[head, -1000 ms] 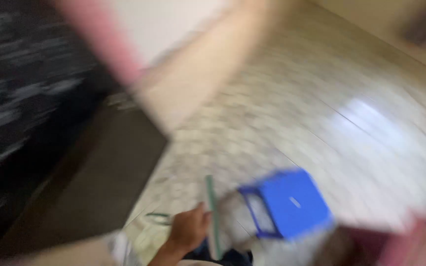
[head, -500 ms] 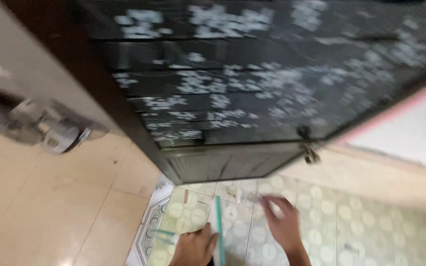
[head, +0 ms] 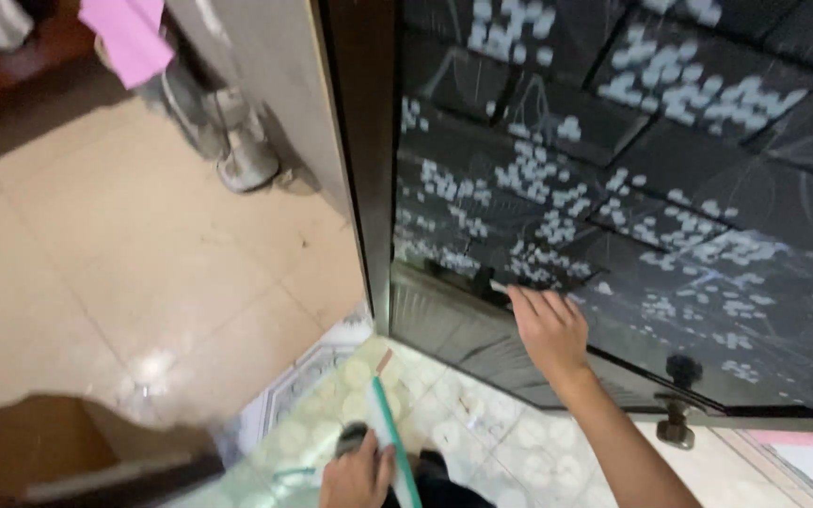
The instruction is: Applying and smoothing decorative film onto a door panel using a squeegee tool
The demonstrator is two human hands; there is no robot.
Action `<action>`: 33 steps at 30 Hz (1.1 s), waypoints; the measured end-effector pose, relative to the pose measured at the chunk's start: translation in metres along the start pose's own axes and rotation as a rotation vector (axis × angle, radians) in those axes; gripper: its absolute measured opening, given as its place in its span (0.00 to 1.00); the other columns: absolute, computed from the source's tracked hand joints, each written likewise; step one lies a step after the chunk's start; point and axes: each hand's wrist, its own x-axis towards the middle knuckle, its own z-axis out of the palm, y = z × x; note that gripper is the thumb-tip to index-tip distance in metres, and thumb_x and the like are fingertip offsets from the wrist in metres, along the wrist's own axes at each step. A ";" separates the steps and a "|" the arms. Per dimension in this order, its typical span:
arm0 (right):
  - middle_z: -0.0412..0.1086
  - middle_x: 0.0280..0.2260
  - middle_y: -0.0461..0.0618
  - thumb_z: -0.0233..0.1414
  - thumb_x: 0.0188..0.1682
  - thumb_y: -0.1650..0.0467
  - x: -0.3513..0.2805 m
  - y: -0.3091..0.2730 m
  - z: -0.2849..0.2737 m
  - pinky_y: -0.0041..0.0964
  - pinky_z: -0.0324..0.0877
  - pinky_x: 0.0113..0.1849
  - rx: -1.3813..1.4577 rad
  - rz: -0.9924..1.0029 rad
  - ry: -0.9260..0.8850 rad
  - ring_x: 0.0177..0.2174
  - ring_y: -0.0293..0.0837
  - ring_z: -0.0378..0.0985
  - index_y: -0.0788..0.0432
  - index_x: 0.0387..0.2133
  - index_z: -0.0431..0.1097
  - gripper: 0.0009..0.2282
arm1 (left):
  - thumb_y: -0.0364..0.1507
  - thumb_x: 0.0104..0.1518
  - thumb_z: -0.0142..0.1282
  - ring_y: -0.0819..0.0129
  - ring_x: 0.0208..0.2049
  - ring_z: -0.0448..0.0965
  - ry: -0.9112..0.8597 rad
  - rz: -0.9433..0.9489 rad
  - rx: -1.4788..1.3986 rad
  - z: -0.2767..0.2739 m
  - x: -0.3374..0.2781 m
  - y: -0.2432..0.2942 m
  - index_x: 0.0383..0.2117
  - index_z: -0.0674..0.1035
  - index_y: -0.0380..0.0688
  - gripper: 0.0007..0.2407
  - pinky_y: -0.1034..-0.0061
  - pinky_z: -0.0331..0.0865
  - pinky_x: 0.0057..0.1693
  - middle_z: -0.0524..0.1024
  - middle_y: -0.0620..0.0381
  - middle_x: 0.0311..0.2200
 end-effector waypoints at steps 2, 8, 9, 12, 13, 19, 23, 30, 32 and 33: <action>0.79 0.33 0.39 0.61 0.53 0.68 0.006 -0.001 -0.003 0.32 0.69 0.34 -0.004 -0.045 0.062 0.33 0.37 0.77 0.51 0.38 0.81 0.04 | 0.50 0.61 0.44 0.41 0.27 0.80 -0.054 0.031 -0.006 -0.007 -0.012 0.024 0.40 0.72 0.57 0.15 0.48 0.71 0.34 0.80 0.50 0.24; 0.79 0.28 0.38 0.62 0.53 0.66 0.005 0.004 0.015 0.30 0.61 0.27 -0.041 -0.100 0.222 0.25 0.34 0.74 0.48 0.32 0.82 0.03 | 0.50 0.64 0.41 0.42 0.24 0.79 -0.170 -0.004 -0.013 -0.007 -0.033 0.060 0.36 0.69 0.55 0.15 0.51 0.70 0.35 0.78 0.50 0.22; 0.79 0.28 0.38 0.61 0.53 0.65 0.001 0.005 0.019 0.31 0.62 0.27 -0.059 -0.095 0.231 0.25 0.33 0.75 0.48 0.33 0.83 0.04 | 0.51 0.64 0.40 0.41 0.25 0.78 -0.194 -0.048 -0.032 -0.005 -0.037 0.062 0.35 0.68 0.56 0.16 0.51 0.68 0.36 0.78 0.50 0.23; 0.79 0.31 0.37 0.59 0.55 0.65 0.006 0.004 0.019 0.30 0.55 0.26 -0.058 -0.105 0.299 0.20 0.32 0.68 0.48 0.32 0.81 0.05 | 0.50 0.64 0.39 0.46 0.22 0.78 -0.131 -0.069 -0.058 0.004 -0.041 0.053 0.35 0.70 0.54 0.16 0.55 0.68 0.32 0.78 0.51 0.21; 0.79 0.31 0.37 0.59 0.55 0.65 0.006 0.004 0.020 0.30 0.55 0.26 -0.051 -0.109 0.302 0.20 0.32 0.68 0.48 0.32 0.81 0.05 | 0.50 0.64 0.39 0.46 0.22 0.78 -0.127 -0.077 -0.059 0.003 -0.041 0.050 0.35 0.70 0.54 0.16 0.55 0.68 0.32 0.78 0.51 0.21; 0.70 0.41 0.39 0.60 0.55 0.66 -0.014 0.010 0.030 0.36 0.54 0.37 -0.007 -0.156 0.322 0.35 0.39 0.63 0.44 0.47 0.76 0.08 | 0.51 0.64 0.39 0.49 0.23 0.78 -0.127 -0.089 0.003 0.004 -0.040 0.041 0.36 0.69 0.54 0.16 0.57 0.69 0.31 0.78 0.54 0.22; 0.56 0.62 0.47 0.47 0.55 0.60 -0.025 0.003 0.021 0.42 0.48 0.60 -0.133 -0.353 -0.114 0.60 0.45 0.54 0.54 0.61 0.60 0.22 | 0.53 0.62 0.37 0.46 0.30 0.81 -0.160 -0.177 -0.002 0.001 -0.044 0.043 0.57 0.69 0.53 0.25 0.55 0.73 0.37 0.80 0.48 0.29; 0.31 0.74 0.43 0.38 0.59 0.51 -0.045 0.004 0.055 0.39 0.27 0.68 -0.382 -0.269 -0.372 0.71 0.41 0.26 0.53 0.74 0.36 0.35 | 0.50 0.62 0.37 0.47 0.25 0.80 -0.094 -0.110 -0.036 -0.003 -0.042 0.040 0.51 0.71 0.54 0.20 0.56 0.71 0.32 0.79 0.52 0.24; 0.30 0.74 0.43 0.37 0.59 0.51 -0.048 0.006 0.059 0.39 0.26 0.67 -0.388 -0.270 -0.375 0.71 0.40 0.26 0.53 0.74 0.36 0.34 | 0.50 0.62 0.37 0.49 0.25 0.79 -0.094 -0.129 -0.042 -0.002 -0.043 0.040 0.46 0.72 0.55 0.18 0.57 0.70 0.31 0.78 0.54 0.23; 0.30 0.74 0.42 0.36 0.59 0.51 -0.048 0.005 0.063 0.39 0.25 0.67 -0.392 -0.269 -0.373 0.71 0.39 0.26 0.52 0.74 0.35 0.34 | 0.51 0.62 0.37 0.51 0.24 0.78 -0.089 -0.148 -0.044 -0.003 -0.043 0.039 0.42 0.73 0.56 0.17 0.58 0.69 0.31 0.77 0.56 0.21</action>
